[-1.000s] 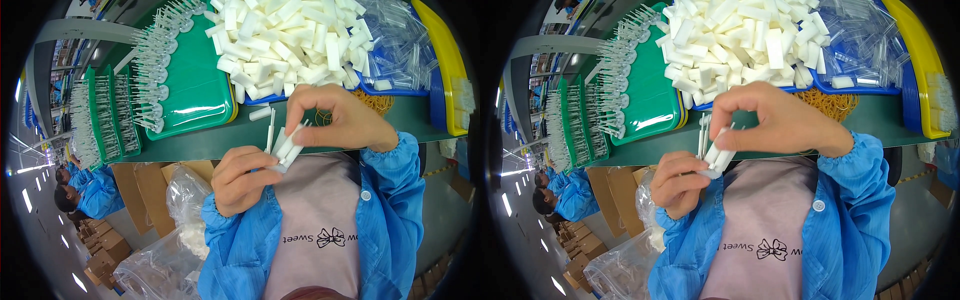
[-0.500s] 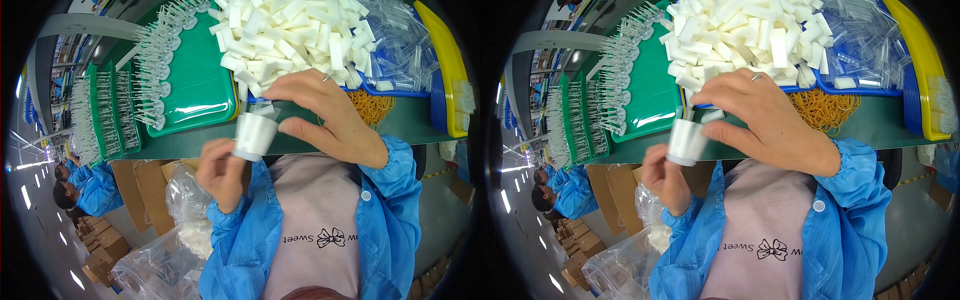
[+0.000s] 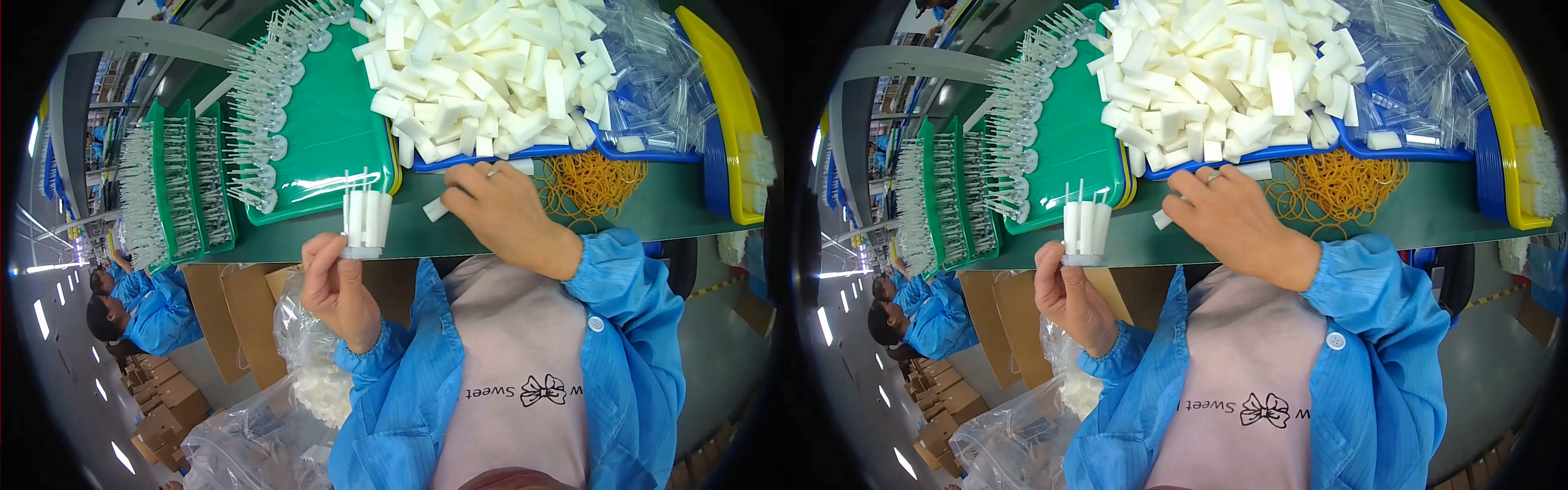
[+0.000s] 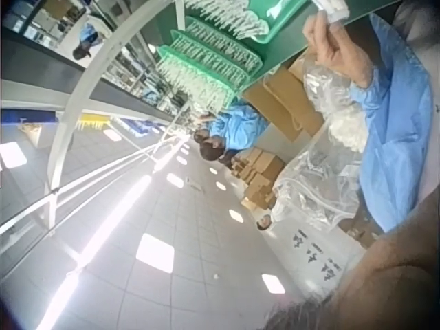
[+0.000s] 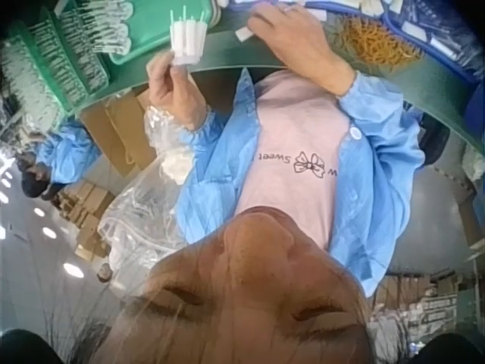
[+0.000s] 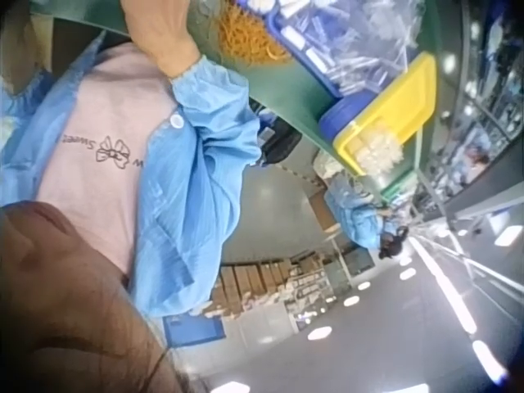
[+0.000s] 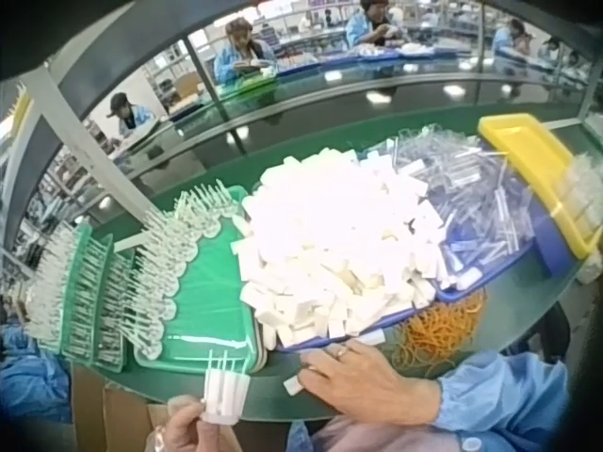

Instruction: The person assembles applicator components by sliding foam pieces onto the prongs of a plastic base, fitting clear plastic tubes over the foam, securing them with a rubber band, and placing the assembled piece onto a tray.

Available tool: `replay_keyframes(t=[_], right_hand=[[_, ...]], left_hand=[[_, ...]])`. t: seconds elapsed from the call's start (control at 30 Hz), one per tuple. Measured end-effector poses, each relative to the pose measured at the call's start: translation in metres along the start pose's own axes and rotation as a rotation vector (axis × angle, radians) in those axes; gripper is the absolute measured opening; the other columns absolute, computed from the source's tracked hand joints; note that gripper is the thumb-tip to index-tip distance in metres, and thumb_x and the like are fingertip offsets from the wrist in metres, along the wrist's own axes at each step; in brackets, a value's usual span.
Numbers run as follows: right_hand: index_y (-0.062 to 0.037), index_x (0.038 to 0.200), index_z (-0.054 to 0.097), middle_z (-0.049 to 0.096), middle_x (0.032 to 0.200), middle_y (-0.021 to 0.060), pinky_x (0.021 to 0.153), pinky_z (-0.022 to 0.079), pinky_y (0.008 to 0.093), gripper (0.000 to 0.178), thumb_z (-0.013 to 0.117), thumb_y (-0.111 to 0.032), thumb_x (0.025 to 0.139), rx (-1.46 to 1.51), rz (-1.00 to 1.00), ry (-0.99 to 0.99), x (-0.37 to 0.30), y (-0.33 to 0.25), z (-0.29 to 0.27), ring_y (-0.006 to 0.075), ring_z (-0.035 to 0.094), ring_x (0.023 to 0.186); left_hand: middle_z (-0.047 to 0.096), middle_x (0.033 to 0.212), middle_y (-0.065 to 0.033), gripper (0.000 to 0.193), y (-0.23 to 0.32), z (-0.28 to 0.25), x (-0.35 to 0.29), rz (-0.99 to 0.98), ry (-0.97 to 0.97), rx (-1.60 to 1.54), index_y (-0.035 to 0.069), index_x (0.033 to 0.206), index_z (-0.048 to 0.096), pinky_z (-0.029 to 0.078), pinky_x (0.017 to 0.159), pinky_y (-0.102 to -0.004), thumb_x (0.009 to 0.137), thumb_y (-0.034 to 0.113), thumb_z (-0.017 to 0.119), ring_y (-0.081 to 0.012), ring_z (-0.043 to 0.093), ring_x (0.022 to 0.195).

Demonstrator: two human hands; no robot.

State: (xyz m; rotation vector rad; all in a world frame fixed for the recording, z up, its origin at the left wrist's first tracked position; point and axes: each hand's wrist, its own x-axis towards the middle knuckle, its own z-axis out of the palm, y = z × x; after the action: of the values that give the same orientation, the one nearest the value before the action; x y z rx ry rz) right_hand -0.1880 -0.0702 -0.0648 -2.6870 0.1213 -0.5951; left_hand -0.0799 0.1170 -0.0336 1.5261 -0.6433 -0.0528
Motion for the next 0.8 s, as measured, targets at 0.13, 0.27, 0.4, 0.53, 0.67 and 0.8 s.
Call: replay_keyframes(t=[0.13,0.27,0.4,0.53,0.67,0.8], right_hand=[[-0.0107,0.082,0.059,0.055,0.095,0.004,0.062,0.043,0.0333,0.007,0.061,-0.013,0.076,0.131,0.047,0.142,0.003,0.003,-0.036,0.0208,0.057,0.075],[-0.0118,0.084,0.061,0.059,0.1,0.0033,0.06,0.045,0.033,0.014,0.067,-0.007,0.072,0.167,0.12,0.166,0.005,0.015,-0.05,0.0201,0.059,0.071],[-0.0125,0.085,0.064,0.061,0.099,0.003,0.058,0.045,0.0306,0.02,0.071,-0.005,0.067,0.088,0.046,0.146,0.005,0.018,-0.051,0.0184,0.059,0.069],[-0.0125,0.086,0.065,0.061,0.097,0.0027,0.058,0.045,0.0305,0.021,0.071,-0.005,0.068,0.065,-0.001,0.122,0.006,0.02,-0.052,0.0181,0.059,0.069],[-0.0127,0.086,0.063,0.058,0.09,0.0017,0.062,0.045,0.0304,0.014,0.062,-0.009,0.072,0.12,-0.117,0.129,0.008,0.021,-0.053,0.0172,0.059,0.075],[-0.0089,0.095,0.062,0.059,0.09,0.0049,0.069,0.046,0.0288,0.02,0.066,-0.005,0.076,0.706,0.021,0.035,0.01,0.021,-0.06,0.0191,0.059,0.079]], left_hand=[[0.058,0.093,-0.0113,0.017,0.008,-0.007,-0.002,-0.034,-0.159,0.005,-0.001,0.089,0.069,0.044,0.075,-0.0292,0.073,0.003,0.071,-0.0197,0.055,0.086],[0.061,0.09,-0.0105,0.026,0.018,0.006,0.002,0.057,-0.457,-0.004,0.003,0.092,0.071,0.045,0.069,-0.0279,0.07,-0.009,0.068,-0.0207,0.057,0.082],[0.062,0.087,-0.0081,0.029,0.029,0.017,0.004,0.068,-0.549,0.189,0.005,0.092,0.072,0.045,0.066,-0.0294,0.067,-0.009,0.069,-0.0225,0.057,0.079],[0.062,0.087,-0.0084,0.029,0.029,0.02,0.004,0.055,-0.572,0.207,0.005,0.092,0.072,0.045,0.066,-0.0292,0.067,-0.009,0.069,-0.0222,0.057,0.079],[0.062,0.087,-0.0069,0.033,0.028,0.017,0.011,0.172,-0.637,0.247,0.006,0.092,0.072,0.046,0.065,-0.0295,0.061,-0.006,0.069,-0.0221,0.057,0.079],[0.062,0.086,-0.0049,0.039,0.027,0.016,0.012,0.389,-0.677,0.306,0.008,0.092,0.073,0.047,0.064,-0.0301,0.055,-0.001,0.068,-0.0211,0.057,0.078]])
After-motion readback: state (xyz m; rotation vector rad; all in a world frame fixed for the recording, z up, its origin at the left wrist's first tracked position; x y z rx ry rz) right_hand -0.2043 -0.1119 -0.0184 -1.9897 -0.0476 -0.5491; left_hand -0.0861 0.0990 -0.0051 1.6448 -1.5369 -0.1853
